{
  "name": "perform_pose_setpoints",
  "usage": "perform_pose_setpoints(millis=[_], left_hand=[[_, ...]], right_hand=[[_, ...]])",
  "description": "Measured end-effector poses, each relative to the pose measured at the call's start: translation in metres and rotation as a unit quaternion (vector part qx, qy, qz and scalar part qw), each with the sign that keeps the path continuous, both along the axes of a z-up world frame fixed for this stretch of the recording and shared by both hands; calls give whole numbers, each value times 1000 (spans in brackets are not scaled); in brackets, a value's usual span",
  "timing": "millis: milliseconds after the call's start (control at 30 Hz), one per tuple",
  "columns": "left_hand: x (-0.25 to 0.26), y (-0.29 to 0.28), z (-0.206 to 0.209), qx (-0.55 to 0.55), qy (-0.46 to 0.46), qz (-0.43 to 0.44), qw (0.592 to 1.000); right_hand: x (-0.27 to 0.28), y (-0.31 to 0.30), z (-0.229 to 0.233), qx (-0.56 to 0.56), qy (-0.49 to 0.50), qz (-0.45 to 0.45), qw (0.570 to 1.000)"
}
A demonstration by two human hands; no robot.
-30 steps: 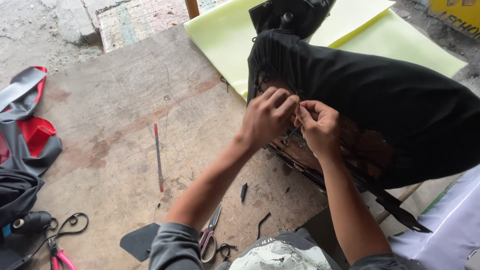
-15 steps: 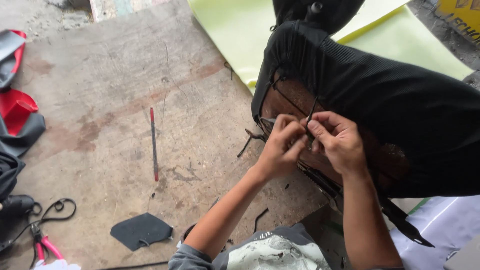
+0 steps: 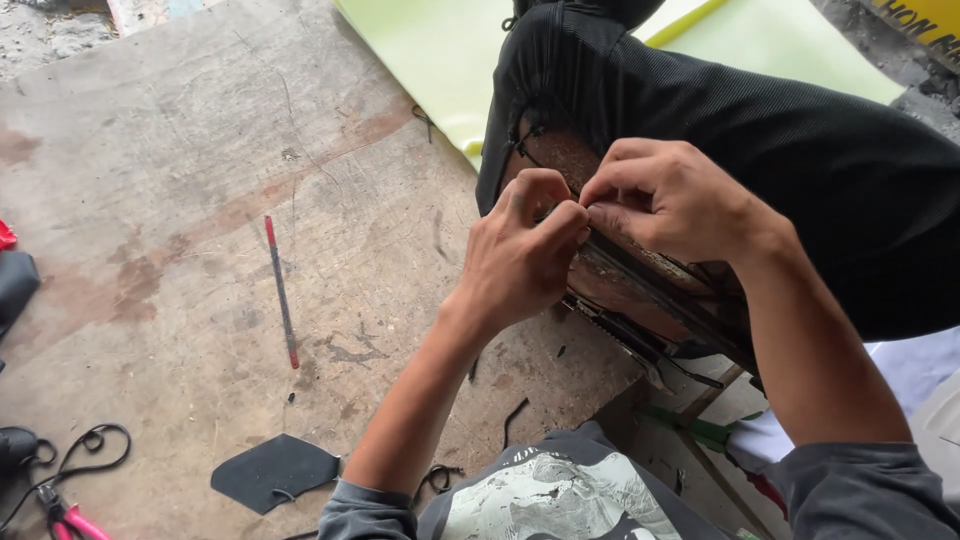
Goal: Fitting a black fabric cover onto a seat back frame, pulling it tight and securing the edges, including trimming excess material with scissors.
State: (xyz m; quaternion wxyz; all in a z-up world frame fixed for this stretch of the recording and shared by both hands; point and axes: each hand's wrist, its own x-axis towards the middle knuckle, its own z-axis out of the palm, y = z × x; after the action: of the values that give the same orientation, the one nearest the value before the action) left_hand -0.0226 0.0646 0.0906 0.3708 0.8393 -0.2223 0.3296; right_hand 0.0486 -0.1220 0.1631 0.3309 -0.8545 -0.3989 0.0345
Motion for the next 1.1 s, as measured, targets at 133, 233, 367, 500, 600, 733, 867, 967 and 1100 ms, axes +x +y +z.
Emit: perform_pose_setpoints(millis=[133, 233, 367, 500, 600, 733, 867, 967, 1100], left_hand=[[14, -16, -29, -250, 102, -33, 962], [22, -27, -41, -400, 169, -16, 901], [17, -41, -19, -420, 195, -4, 886], [16, -47, -24, -389, 135, -28, 911], [9, -56, -28, -380, 121, -41, 916], [2, -71, -37, -382, 102, -11, 918], [0, -79, -43, -409, 121, 25, 904], [-3, -79, -39, -426, 130, 8, 895], [-10, -85, -33, -473, 152, -45, 866]], right_hand=[[4, -2, -13, 48, -41, 20, 998], [-1, -4, -29, 70, -80, 3, 994], [-3, -15, -44, 92, -111, -26, 989], [-10, -20, -38, 125, -100, -46, 986], [-20, -21, -43, 181, -32, -105, 977], [-32, -19, -67, 288, 106, -186, 933], [-33, -17, -94, 342, 158, -232, 897], [-40, -13, -92, 361, 156, -246, 886], [-50, -13, -92, 363, 171, -255, 880]])
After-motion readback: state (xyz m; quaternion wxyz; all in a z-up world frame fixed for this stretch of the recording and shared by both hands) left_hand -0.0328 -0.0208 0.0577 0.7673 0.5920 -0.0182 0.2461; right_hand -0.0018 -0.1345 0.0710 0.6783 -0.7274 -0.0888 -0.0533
